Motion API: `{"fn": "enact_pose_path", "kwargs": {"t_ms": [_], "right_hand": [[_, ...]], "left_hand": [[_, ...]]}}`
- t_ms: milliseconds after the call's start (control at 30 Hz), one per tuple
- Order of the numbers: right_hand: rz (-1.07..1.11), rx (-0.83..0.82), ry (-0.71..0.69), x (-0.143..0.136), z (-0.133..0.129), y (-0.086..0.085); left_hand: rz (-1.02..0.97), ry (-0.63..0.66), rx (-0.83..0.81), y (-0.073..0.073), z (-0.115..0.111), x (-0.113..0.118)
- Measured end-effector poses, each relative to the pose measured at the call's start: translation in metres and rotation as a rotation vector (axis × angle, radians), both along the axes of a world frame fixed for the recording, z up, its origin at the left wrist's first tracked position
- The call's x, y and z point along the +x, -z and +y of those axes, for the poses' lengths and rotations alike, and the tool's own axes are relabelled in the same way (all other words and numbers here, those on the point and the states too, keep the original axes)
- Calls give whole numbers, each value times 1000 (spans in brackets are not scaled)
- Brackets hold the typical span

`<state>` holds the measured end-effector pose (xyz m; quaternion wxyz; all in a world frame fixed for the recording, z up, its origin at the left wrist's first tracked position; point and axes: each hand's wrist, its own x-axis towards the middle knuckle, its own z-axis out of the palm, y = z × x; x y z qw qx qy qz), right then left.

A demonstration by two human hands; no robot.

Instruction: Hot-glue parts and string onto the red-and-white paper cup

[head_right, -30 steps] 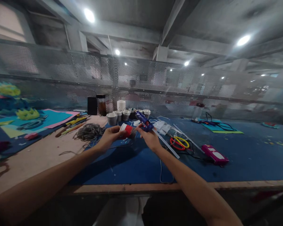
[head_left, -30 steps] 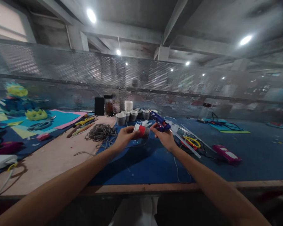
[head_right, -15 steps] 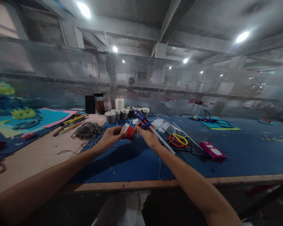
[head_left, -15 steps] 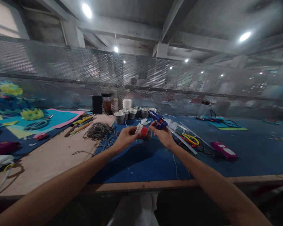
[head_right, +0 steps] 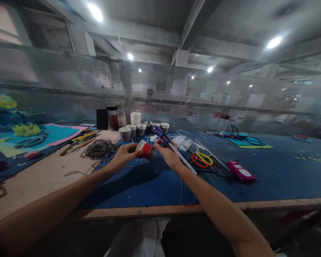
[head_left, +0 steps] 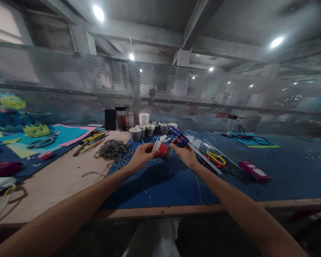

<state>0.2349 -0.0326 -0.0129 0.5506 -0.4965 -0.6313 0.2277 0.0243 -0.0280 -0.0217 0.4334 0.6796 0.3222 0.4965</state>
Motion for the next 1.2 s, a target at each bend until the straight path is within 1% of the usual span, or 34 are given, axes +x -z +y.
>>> {"fn": "enact_pose_path", "kwargs": {"t_ms": [200, 367, 500, 633, 767, 867, 1000, 1200], "right_hand": [[-52, -4, 13, 3, 3, 3], [-15, 17, -14, 2, 4, 4], [-15, 24, -47, 1, 1, 2], [-41, 37, -48, 0, -6, -1], [-53, 83, -47, 0, -8, 1], [-89, 76, -59, 0, -8, 5], [-111, 49, -131, -1, -12, 6], [-185, 76, -114, -5, -16, 5]], "left_hand": [[-21, 59, -106, 1, 1, -2], [-43, 77, -154, 3, 4, -3], [-74, 25, -132, 2, 4, -3], [-127, -8, -95, 0, 3, -4], [-122, -124, -21, 0, 7, -8], [-142, -193, 23, 1, 13, -13], [-200, -230, 62, -1, 18, -16], [-215, -260, 72, -4, 15, -14]]}}
